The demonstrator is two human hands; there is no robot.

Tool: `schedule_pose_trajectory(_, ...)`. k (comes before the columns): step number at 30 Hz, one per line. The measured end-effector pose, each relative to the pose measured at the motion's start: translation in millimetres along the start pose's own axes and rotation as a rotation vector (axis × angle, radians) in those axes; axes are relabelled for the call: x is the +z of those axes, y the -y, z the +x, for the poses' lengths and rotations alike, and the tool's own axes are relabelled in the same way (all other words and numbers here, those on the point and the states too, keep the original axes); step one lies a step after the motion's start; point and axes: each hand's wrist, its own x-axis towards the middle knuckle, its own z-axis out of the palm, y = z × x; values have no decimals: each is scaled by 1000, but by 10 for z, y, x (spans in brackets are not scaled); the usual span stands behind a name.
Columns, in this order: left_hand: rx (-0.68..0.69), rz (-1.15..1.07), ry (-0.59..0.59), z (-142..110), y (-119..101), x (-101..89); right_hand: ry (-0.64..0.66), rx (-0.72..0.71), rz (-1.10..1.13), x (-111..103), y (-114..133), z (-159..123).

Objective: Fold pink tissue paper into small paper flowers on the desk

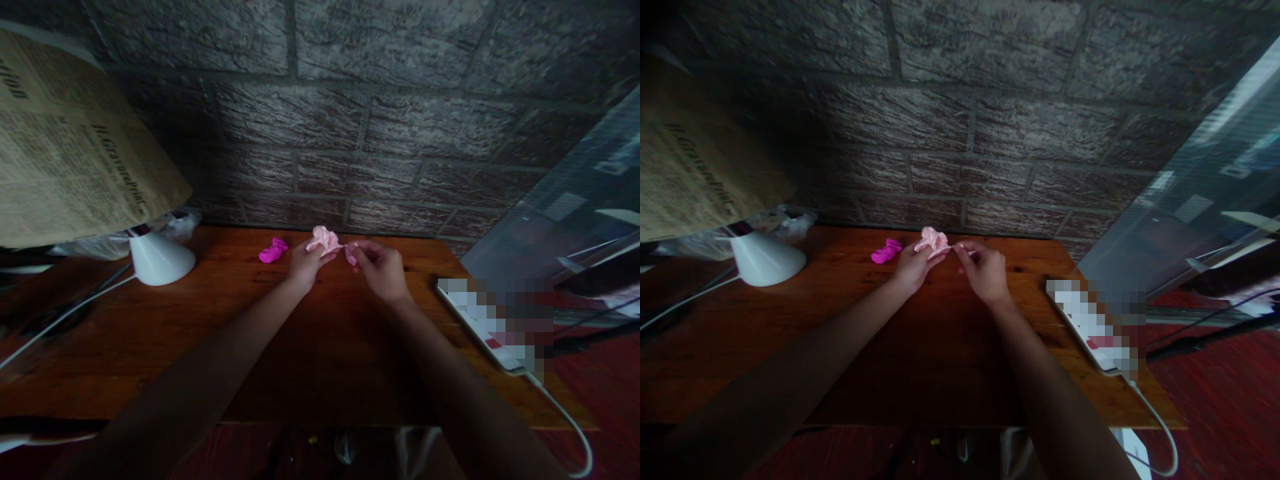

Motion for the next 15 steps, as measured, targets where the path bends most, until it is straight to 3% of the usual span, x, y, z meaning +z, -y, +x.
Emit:
schedule_pose_trajectory(5, 83, 94, -6, 22, 31, -18, -130, 89, 194, -90, -2, 91)
schedule_pose_trajectory(15, 199, 213, 167, -49, 57, 31, -3, 131, 205, -82, 2, 86)
